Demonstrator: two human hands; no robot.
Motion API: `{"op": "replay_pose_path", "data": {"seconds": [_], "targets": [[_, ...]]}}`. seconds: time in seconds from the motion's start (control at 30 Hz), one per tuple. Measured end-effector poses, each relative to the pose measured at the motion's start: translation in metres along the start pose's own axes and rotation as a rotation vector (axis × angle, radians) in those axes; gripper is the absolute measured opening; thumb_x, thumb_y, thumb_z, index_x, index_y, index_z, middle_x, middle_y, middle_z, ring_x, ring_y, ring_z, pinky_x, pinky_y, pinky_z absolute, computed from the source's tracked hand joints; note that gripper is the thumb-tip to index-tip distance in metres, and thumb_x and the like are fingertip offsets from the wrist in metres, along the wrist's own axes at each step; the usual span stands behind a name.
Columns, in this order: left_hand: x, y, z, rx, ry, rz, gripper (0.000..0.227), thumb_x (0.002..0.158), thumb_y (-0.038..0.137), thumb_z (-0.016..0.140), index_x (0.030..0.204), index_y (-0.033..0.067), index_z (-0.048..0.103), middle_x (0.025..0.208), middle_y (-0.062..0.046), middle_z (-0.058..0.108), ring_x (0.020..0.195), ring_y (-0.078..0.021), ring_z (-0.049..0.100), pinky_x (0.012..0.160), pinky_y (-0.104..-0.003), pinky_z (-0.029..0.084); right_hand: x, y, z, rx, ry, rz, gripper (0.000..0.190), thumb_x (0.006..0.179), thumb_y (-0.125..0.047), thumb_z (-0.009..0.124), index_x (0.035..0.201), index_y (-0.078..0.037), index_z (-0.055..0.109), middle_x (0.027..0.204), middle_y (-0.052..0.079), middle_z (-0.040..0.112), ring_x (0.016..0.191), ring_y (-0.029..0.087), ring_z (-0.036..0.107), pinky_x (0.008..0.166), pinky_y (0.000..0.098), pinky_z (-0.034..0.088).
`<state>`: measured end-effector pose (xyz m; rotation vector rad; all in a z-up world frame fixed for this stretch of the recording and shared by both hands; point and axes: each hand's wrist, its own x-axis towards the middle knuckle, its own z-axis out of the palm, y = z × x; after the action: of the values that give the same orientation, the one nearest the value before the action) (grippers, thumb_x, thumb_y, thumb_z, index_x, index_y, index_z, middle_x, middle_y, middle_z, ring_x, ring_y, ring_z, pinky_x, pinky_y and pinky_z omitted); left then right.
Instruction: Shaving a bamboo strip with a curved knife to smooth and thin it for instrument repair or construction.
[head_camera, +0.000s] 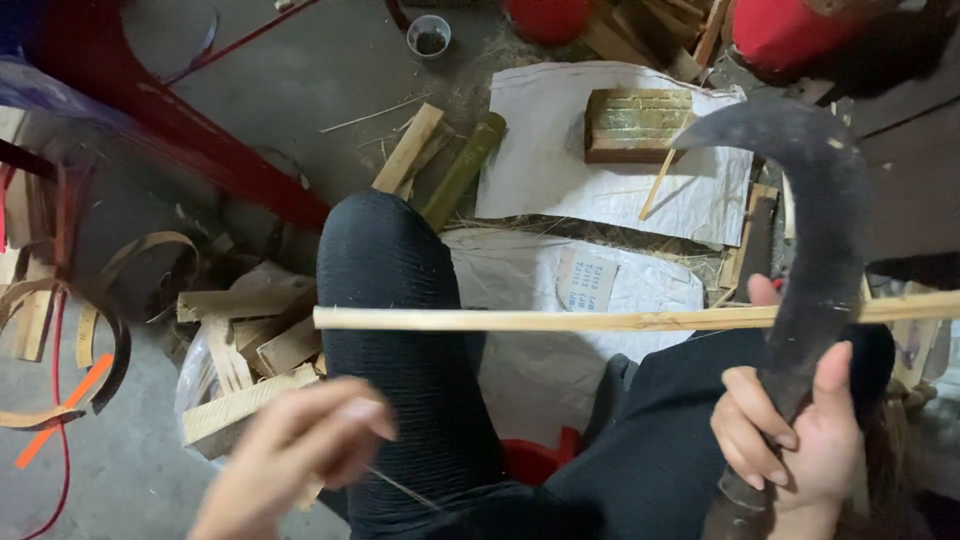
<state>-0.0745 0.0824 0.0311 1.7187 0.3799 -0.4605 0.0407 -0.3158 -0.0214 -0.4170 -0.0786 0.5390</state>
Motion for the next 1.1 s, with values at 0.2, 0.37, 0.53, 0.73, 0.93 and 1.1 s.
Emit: {"op": "replay_pose_path", "data": {"seconds": [0.2, 0.37, 0.53, 0.73, 0.93, 1.1], "targets": [[-0.003, 0.057, 0.003, -0.08, 0.702, -0.107, 0.026, 0.1, 0.01, 0.057, 0.091, -0.0085, 0.073, 0.074, -0.018, 0.057, 0.063, -0.0232, 0.044, 0.058, -0.035, 0.034, -0.006, -0.007, 0.0, -0.014, -0.018, -0.073, 0.066, 0.112, -0.043, 0.055, 0.166, -0.021, 0.025, 0.057, 0.0, 0.034, 0.033, 0.008, 0.034, 0.028, 0.0234, 0.039], [0.046, 0.0, 0.098, 0.519, -0.113, 0.191, 0.021, 0.087, 0.01, 0.068, 0.098, 0.0251, 0.077, 0.093, 0.004, 0.079, 0.084, -0.0129, 0.076, 0.077, -0.029, 0.056, -0.001, -0.002, 0.0, 0.015, -0.046, -0.02, 0.069, 0.109, -0.045, 0.057, 0.166, -0.027, 0.023, 0.056, 0.001, 0.035, 0.032, 0.009, 0.031, 0.025, 0.0241, 0.036], [0.089, -0.025, 0.173, 0.737, 0.011, 0.715, 0.065, 0.084, 0.019, 0.079, 0.143, 0.0041, 0.054, 0.149, -0.032, 0.044, 0.12, -0.0469, 0.056, 0.093, -0.05, 0.051, 0.004, 0.01, 0.007, 0.119, -0.058, 0.05, 0.067, 0.108, -0.045, 0.053, 0.165, -0.024, 0.024, 0.056, 0.001, 0.034, 0.032, 0.01, 0.032, 0.028, 0.0255, 0.035], [0.068, 0.035, 0.146, 0.451, 0.468, 0.923, 0.01, 0.095, 0.018, 0.074, 0.101, 0.0098, 0.071, 0.093, -0.008, 0.064, 0.079, -0.0229, 0.062, 0.072, -0.031, 0.051, 0.011, 0.018, 0.006, 0.075, -0.023, 0.101, 0.072, 0.104, -0.051, 0.05, 0.166, -0.029, 0.019, 0.054, 0.0, 0.031, 0.031, 0.009, 0.032, 0.026, 0.025, 0.035], [0.107, 0.04, 0.126, 0.67, 0.662, 1.106, 0.009, 0.1, 0.016, 0.072, 0.109, 0.016, 0.074, 0.104, -0.006, 0.069, 0.077, -0.0221, 0.057, 0.072, -0.034, 0.048, 0.012, 0.028, 0.007, 0.119, -0.003, 0.127, 0.069, 0.105, -0.051, 0.046, 0.166, -0.029, 0.02, 0.055, 0.0, 0.031, 0.031, 0.009, 0.028, 0.027, 0.0256, 0.034], [0.112, 0.048, 0.12, 0.485, 0.562, 1.11, 0.004, 0.098, 0.009, 0.071, 0.096, 0.0044, 0.071, 0.096, -0.007, 0.069, 0.079, -0.0219, 0.058, 0.073, -0.032, 0.045, 0.017, 0.028, 0.01, 0.091, 0.006, 0.145, 0.071, 0.104, -0.051, 0.046, 0.166, -0.028, 0.019, 0.055, 0.001, 0.031, 0.031, 0.009, 0.029, 0.027, 0.0252, 0.034]]}}
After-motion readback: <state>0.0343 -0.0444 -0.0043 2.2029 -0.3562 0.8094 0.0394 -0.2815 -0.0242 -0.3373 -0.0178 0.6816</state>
